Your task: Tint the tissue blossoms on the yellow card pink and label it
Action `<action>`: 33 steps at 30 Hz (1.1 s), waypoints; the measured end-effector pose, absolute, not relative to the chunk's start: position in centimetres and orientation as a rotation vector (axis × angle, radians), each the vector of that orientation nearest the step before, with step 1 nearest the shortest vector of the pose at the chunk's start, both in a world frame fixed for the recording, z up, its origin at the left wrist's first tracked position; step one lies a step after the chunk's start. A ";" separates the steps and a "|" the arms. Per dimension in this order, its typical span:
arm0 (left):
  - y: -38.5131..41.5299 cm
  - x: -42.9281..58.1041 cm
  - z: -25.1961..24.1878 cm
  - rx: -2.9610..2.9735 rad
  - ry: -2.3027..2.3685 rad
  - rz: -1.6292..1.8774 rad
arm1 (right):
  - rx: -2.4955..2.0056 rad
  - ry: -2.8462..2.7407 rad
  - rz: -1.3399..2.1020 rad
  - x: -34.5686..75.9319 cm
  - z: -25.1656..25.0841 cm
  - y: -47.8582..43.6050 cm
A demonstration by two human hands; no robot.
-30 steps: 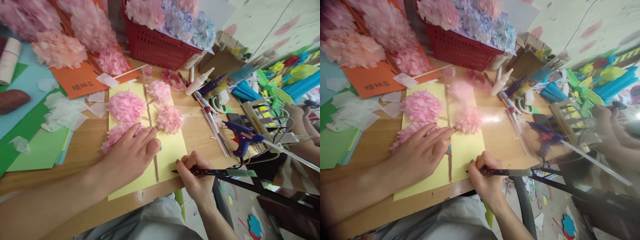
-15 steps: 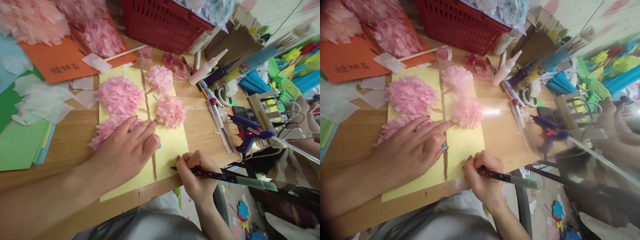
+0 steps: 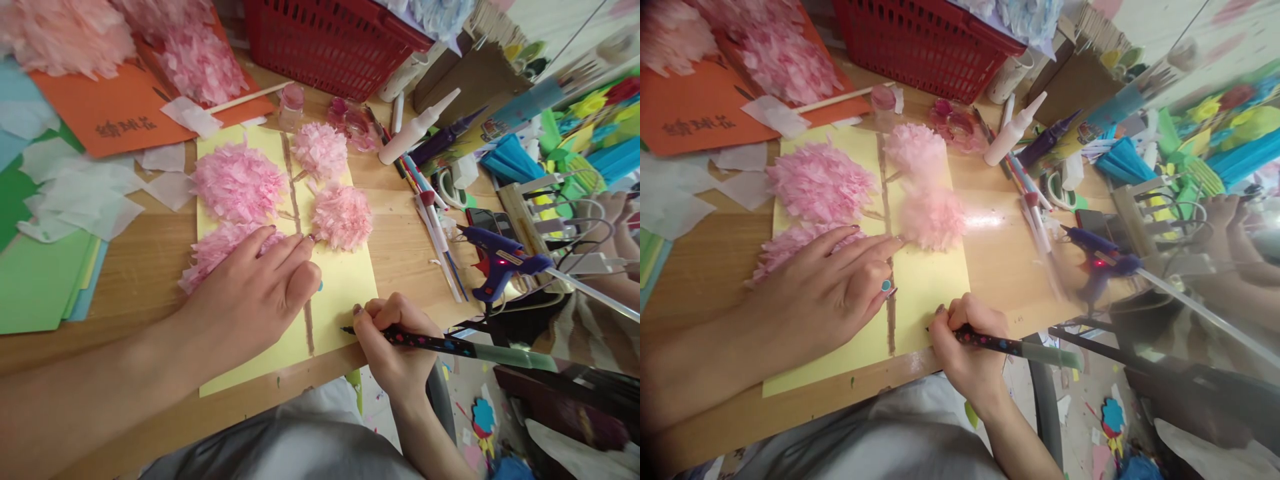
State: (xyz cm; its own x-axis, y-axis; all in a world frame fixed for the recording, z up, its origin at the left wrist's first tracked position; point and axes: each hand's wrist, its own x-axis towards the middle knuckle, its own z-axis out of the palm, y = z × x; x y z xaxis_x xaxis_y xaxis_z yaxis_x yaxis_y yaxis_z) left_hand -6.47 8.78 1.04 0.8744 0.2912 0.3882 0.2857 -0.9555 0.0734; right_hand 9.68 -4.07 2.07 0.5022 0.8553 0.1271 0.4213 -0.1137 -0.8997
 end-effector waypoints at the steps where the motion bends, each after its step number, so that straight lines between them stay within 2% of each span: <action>1: 8.8 -6.5 1.0 3.023 0.463 0.629 | -1.724 -1.087 0.532 9.7 2.1 -4.1; 12: 8.8 -6.5 1.4 3.079 0.423 0.729 | -1.676 -1.063 0.556 9.7 2.0 -3.9; 18: 8.9 -6.4 1.5 2.917 0.478 0.767 | -1.660 -1.017 0.571 9.8 2.0 -3.7; 33: 10.1 -6.8 3.7 2.403 0.757 0.329 | -1.590 -1.025 0.593 10.0 2.1 -3.3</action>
State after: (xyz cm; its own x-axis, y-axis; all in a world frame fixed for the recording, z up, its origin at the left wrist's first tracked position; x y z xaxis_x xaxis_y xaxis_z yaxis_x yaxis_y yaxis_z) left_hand -6.77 10.12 3.75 0.8073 0.5875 0.0551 0.4409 -0.6626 0.6054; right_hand 10.02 -3.30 2.06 0.5005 0.8546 0.1381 0.3062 -0.0256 -0.9516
